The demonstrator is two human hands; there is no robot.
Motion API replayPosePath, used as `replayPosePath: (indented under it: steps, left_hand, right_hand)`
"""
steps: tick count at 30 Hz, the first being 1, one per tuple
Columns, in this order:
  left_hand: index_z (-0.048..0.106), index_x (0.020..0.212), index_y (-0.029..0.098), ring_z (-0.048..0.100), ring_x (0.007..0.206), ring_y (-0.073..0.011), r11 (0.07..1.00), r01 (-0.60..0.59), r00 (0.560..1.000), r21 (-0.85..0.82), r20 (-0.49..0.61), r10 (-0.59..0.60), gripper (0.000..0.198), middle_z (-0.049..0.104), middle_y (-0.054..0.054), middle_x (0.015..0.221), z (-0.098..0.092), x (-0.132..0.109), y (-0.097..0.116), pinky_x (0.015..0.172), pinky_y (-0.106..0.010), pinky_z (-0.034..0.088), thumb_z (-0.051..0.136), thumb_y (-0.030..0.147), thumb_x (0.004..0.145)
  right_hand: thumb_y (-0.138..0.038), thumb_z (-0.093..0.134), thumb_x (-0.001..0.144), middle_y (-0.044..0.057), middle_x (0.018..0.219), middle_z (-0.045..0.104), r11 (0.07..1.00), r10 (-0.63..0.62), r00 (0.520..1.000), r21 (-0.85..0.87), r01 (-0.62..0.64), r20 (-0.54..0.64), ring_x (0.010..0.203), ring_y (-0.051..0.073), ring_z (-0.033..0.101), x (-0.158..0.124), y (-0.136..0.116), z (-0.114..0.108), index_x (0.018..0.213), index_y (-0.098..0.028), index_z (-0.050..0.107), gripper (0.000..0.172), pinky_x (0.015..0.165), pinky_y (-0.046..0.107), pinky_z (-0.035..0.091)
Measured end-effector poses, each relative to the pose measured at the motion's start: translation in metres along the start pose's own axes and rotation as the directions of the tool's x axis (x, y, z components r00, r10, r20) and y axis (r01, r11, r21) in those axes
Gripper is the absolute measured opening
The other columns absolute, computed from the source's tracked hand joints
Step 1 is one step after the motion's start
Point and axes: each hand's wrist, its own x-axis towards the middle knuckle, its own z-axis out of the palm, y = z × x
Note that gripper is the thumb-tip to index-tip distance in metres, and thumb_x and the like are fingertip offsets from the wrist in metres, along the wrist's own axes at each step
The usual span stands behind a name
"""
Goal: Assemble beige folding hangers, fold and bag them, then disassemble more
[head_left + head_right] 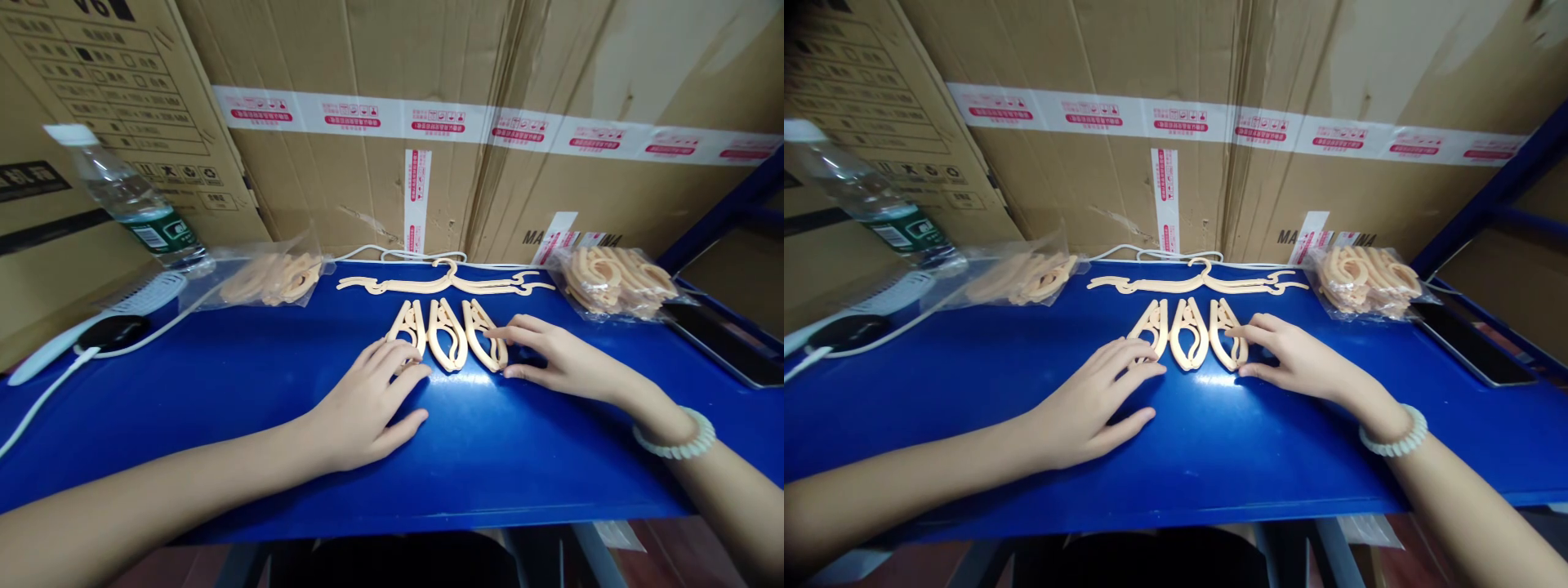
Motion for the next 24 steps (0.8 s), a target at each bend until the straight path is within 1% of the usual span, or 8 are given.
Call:
replayPosePath:
  steps: [2, 4, 12, 14, 16, 20, 22, 24]
  left_hand:
    - [0.057, 0.125, 0.012, 0.054, 0.121, -0.0328, 1.000, 0.007, 1.000, -0.030, -0.019, -0.008, 0.035, 0.057, -0.019, 0.129, 0.000, 0.000, -0.001, 0.105, -0.052, 0.046, 0.055, 0.032, 0.096]
    - [0.056, 0.126, 0.012, 0.054, 0.118, -0.0321, 0.998, 0.013, 1.000, -0.054, -0.008, -0.014, 0.035, 0.056, -0.019, 0.128, 0.000, 0.000, -0.002, 0.101, -0.050, 0.049, 0.055, 0.032, 0.097]
    - [0.056, 0.128, 0.014, 0.052, 0.122, -0.0316, 0.997, 0.002, 1.000, -0.072, 0.007, -0.002, 0.035, 0.055, -0.018, 0.132, 0.000, 0.001, -0.004, 0.103, -0.049, 0.048, 0.055, 0.031, 0.097]
    - [0.057, 0.126, 0.015, 0.053, 0.121, -0.0313, 0.996, 0.000, 1.000, -0.084, -0.011, -0.001, 0.032, 0.056, -0.017, 0.131, -0.001, 0.002, -0.005, 0.103, -0.049, 0.047, 0.056, 0.030, 0.097]
    - [0.058, 0.122, 0.016, 0.054, 0.121, -0.0310, 0.994, 0.014, 0.998, -0.108, -0.064, -0.021, 0.029, 0.057, -0.016, 0.129, -0.002, 0.003, -0.008, 0.103, -0.049, 0.046, 0.057, 0.029, 0.096]
    - [0.060, 0.115, 0.019, 0.057, 0.119, -0.0265, 0.966, 0.077, 0.965, -0.246, -0.224, -0.134, 0.021, 0.061, -0.012, 0.124, -0.006, 0.008, -0.023, 0.104, -0.044, 0.046, 0.055, 0.024, 0.096]
    - [0.062, 0.111, 0.020, 0.060, 0.114, -0.0240, 0.931, 0.141, 0.938, -0.338, -0.256, -0.235, 0.018, 0.064, -0.009, 0.118, -0.006, 0.011, -0.034, 0.101, -0.042, 0.048, 0.055, 0.025, 0.096]
    - [0.064, 0.108, 0.021, 0.062, 0.111, -0.0235, 0.874, 0.221, 0.907, -0.432, -0.238, -0.347, 0.017, 0.066, -0.007, 0.115, -0.005, 0.014, -0.044, 0.099, -0.042, 0.049, 0.056, 0.030, 0.096]
  right_hand:
    - [-0.050, 0.052, 0.099, 0.011, 0.110, 0.060, 1.000, -0.009, 1.000, -0.004, 0.009, 0.010, 0.094, 0.025, 0.063, 0.001, 0.000, 0.002, 0.139, -0.025, 0.059, 0.048, 0.086, 0.042, 0.054]
    - [-0.048, 0.050, 0.100, 0.011, 0.109, 0.059, 1.000, -0.010, 1.000, -0.005, 0.010, 0.013, 0.092, 0.024, 0.062, 0.002, 0.000, 0.004, 0.138, -0.024, 0.060, 0.046, 0.085, 0.041, 0.054]
    - [-0.049, 0.052, 0.099, 0.010, 0.107, 0.060, 0.999, -0.026, 0.999, 0.031, 0.027, -0.044, 0.091, 0.023, 0.063, 0.004, 0.000, 0.008, 0.131, -0.023, 0.065, 0.043, 0.086, 0.040, 0.054]
    - [-0.049, 0.054, 0.098, 0.010, 0.107, 0.061, 0.999, -0.030, 0.997, 0.031, 0.032, -0.064, 0.092, 0.024, 0.063, 0.005, 0.002, 0.008, 0.132, -0.023, 0.064, 0.044, 0.086, 0.040, 0.054]
    - [-0.048, 0.055, 0.098, 0.010, 0.106, 0.061, 0.999, -0.031, 0.994, 0.025, 0.034, -0.101, 0.094, 0.024, 0.063, 0.005, 0.006, 0.008, 0.134, -0.023, 0.062, 0.045, 0.086, 0.040, 0.054]
    - [-0.046, 0.051, 0.099, 0.011, 0.102, 0.063, 0.999, 0.013, 0.976, -0.028, -0.020, -0.219, 0.093, 0.025, 0.063, 0.006, 0.021, 0.008, 0.132, -0.021, 0.062, 0.042, 0.084, 0.041, 0.055]
    - [-0.047, 0.050, 0.099, 0.013, 0.107, 0.064, 0.996, 0.048, 0.962, -0.056, -0.066, -0.270, 0.097, 0.027, 0.064, 0.006, 0.030, 0.008, 0.128, -0.019, 0.063, 0.042, 0.087, 0.044, 0.055]
    - [-0.048, 0.049, 0.099, 0.015, 0.115, 0.064, 0.992, 0.077, 0.951, -0.076, -0.104, -0.300, 0.106, 0.030, 0.064, 0.007, 0.039, 0.009, 0.128, -0.018, 0.063, 0.044, 0.094, 0.048, 0.054]
